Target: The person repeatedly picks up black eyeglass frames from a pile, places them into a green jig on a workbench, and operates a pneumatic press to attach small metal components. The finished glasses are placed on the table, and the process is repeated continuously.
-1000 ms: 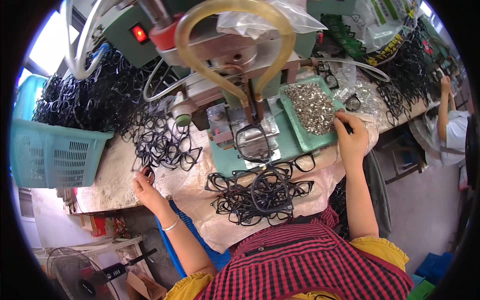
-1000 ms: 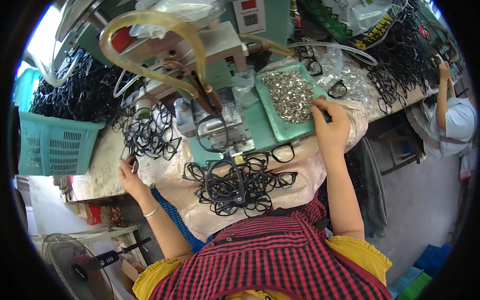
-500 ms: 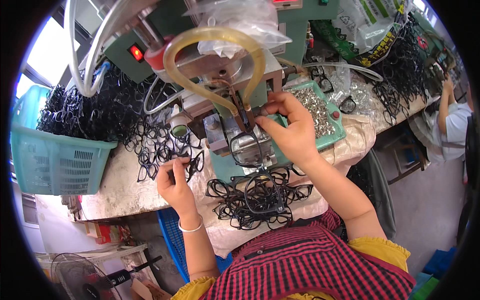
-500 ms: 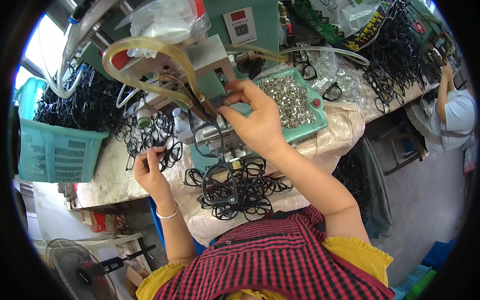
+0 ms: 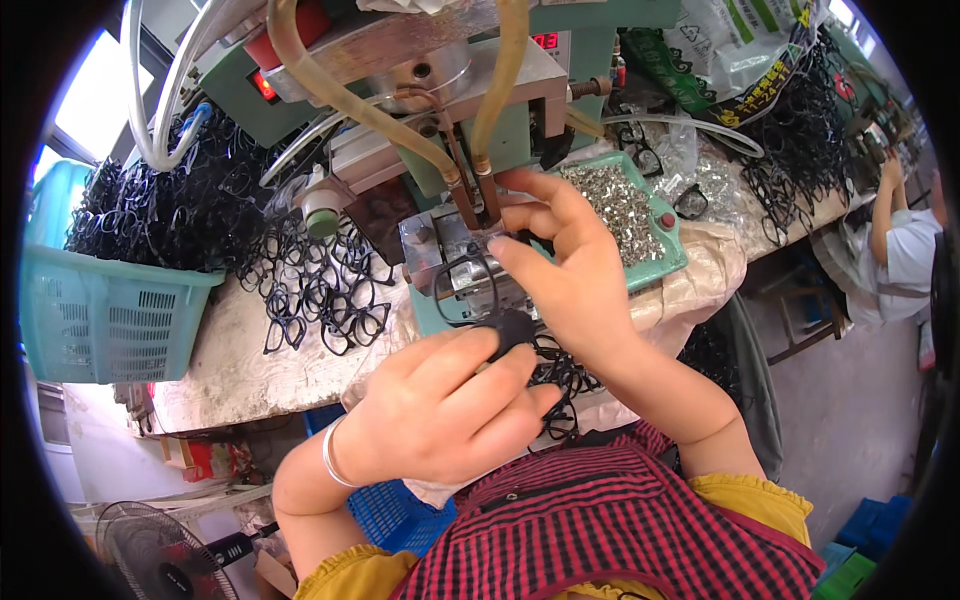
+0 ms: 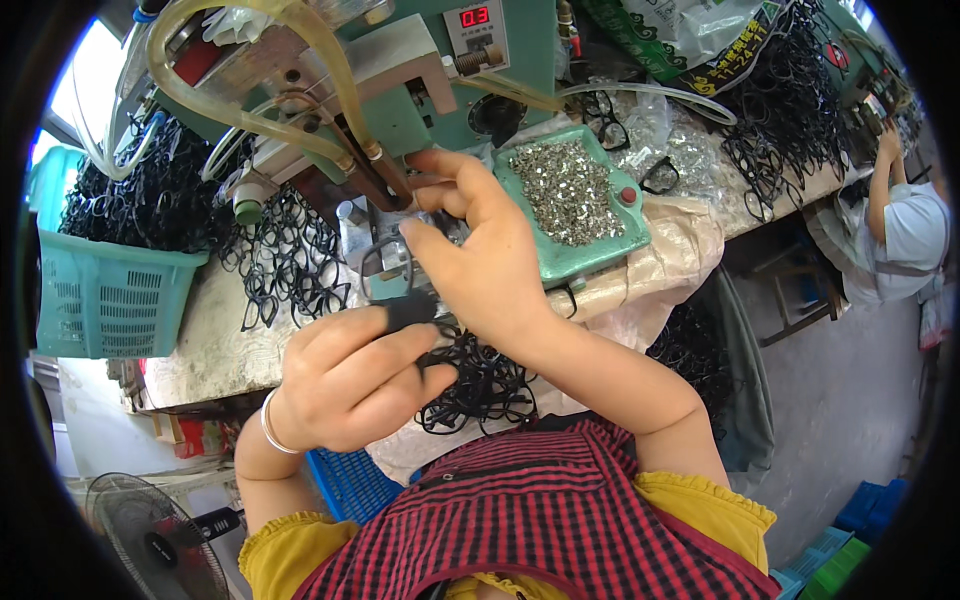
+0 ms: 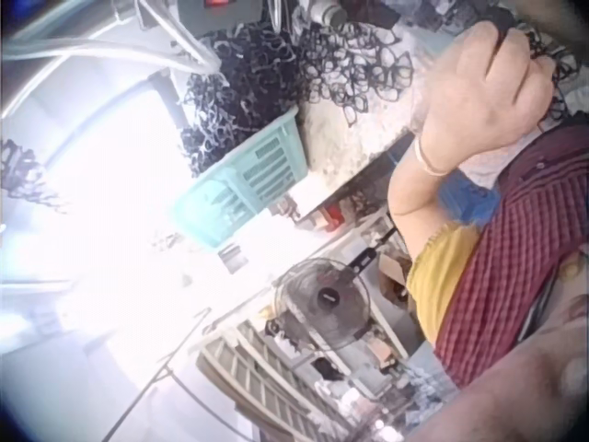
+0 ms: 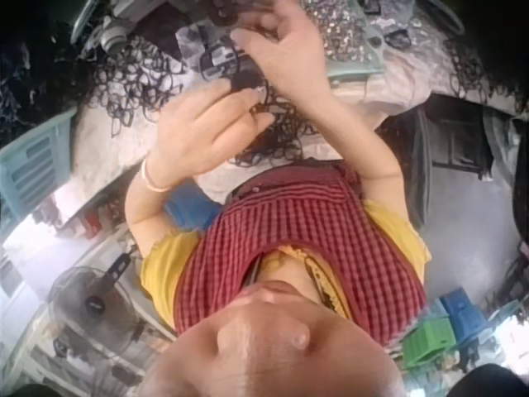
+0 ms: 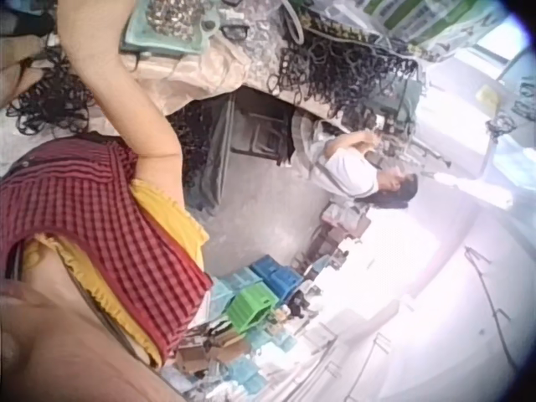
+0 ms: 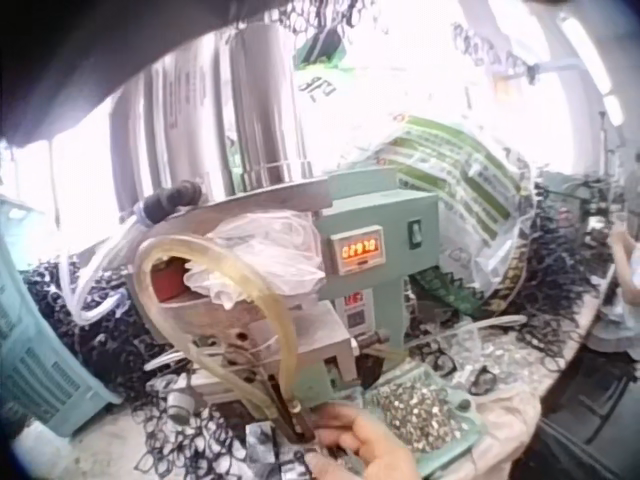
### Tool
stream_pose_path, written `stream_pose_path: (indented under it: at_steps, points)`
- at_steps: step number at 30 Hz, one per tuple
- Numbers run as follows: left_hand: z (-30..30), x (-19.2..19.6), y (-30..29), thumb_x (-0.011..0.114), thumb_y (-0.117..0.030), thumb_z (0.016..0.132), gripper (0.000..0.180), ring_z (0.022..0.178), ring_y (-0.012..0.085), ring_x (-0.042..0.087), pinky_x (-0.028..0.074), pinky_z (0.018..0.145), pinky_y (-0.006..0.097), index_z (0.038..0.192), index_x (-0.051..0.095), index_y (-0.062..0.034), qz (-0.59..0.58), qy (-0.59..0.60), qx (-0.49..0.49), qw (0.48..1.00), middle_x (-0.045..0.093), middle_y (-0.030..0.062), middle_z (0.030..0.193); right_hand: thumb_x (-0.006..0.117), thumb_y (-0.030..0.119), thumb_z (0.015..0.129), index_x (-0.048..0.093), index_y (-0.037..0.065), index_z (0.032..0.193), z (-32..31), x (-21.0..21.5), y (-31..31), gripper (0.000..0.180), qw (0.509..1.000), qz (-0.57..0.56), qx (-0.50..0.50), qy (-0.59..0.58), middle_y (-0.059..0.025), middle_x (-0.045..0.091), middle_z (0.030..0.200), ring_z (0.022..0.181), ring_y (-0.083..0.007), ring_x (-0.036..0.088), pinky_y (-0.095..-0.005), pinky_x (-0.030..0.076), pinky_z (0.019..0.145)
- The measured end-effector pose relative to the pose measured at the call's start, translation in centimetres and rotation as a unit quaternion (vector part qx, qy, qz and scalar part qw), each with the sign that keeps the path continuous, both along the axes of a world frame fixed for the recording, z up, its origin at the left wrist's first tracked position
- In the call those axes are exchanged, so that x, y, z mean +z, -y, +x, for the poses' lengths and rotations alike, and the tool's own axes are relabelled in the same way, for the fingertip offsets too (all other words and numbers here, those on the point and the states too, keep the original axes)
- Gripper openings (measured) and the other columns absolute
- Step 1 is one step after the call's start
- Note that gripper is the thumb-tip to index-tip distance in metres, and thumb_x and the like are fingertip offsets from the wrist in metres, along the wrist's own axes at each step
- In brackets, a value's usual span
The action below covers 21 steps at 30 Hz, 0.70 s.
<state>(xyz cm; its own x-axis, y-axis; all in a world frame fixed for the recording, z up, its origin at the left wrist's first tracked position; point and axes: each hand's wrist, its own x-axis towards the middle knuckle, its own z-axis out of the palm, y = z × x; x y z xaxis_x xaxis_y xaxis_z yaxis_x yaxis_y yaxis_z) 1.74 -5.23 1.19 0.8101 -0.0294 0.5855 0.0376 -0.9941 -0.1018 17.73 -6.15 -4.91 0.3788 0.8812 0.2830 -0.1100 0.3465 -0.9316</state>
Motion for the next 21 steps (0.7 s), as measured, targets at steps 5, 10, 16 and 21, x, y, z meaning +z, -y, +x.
stream_pose_path:
  at_steps: [5, 10, 16, 21]
  points:
    - [1.5, -1.5, -0.4, 0.081, -0.021, 0.074, 0.024, 0.082, 0.0221, 0.060, 0.054, 0.058, 0.030, 0.074, 0.060, -0.0083, -0.011, -0.028, -0.045, 0.999, 0.066, 0.0066, 0.096, 0.067, 0.005, 0.081, 0.063, 0.001, 0.118, 5.0, -1.4, 0.5, 0.038, 0.953, -0.004, -0.053, 0.298, -0.0157, 0.065, 0.121, 0.112, -0.0294, 0.064, -0.0386, 0.049, 0.097]
    - [1.3, -1.4, -0.7, 0.077, -0.021, 0.075, 0.019, 0.078, 0.0208, 0.059, 0.052, 0.055, 0.030, 0.077, 0.063, -0.0080, -0.038, -0.015, -0.065, 0.997, 0.062, 0.0069, 0.092, 0.078, 0.016, 0.074, 0.074, 0.006, 0.090, 12.0, -9.8, 0.8, 0.020, 0.783, -0.105, -0.248, 0.561, -0.0208, 0.063, 0.122, 0.128, -0.0395, 0.050, -0.0469, 0.040, 0.108]
    - [0.8, -1.5, -1.2, 0.072, -0.021, 0.073, 0.018, 0.071, 0.0186, 0.055, 0.048, 0.054, 0.028, 0.078, 0.061, -0.0080, -0.075, -0.042, -0.080, 0.993, 0.056, 0.0053, 0.082, 0.075, 0.007, 0.076, 0.070, 0.002, 0.082, 12.1, -10.4, 1.3, 0.009, 0.794, -0.065, -0.255, 0.548, -0.0185, 0.064, 0.115, 0.121, -0.0380, 0.055, -0.0447, 0.043, 0.102]
    - [-0.2, -4.0, 0.1, 0.077, -0.034, 0.077, 0.032, 0.080, 0.0223, 0.061, 0.057, 0.075, 0.036, 0.084, 0.063, -0.0066, -0.115, 0.098, -0.027, 0.988, 0.067, 0.0089, 0.104, 0.075, 0.006, 0.078, 0.068, 0.003, 0.087, 11.6, -9.3, 1.4, 0.011, 0.825, -0.116, -0.263, 0.487, -0.0126, 0.067, 0.093, 0.096, -0.0323, 0.063, -0.0396, 0.048, 0.087]
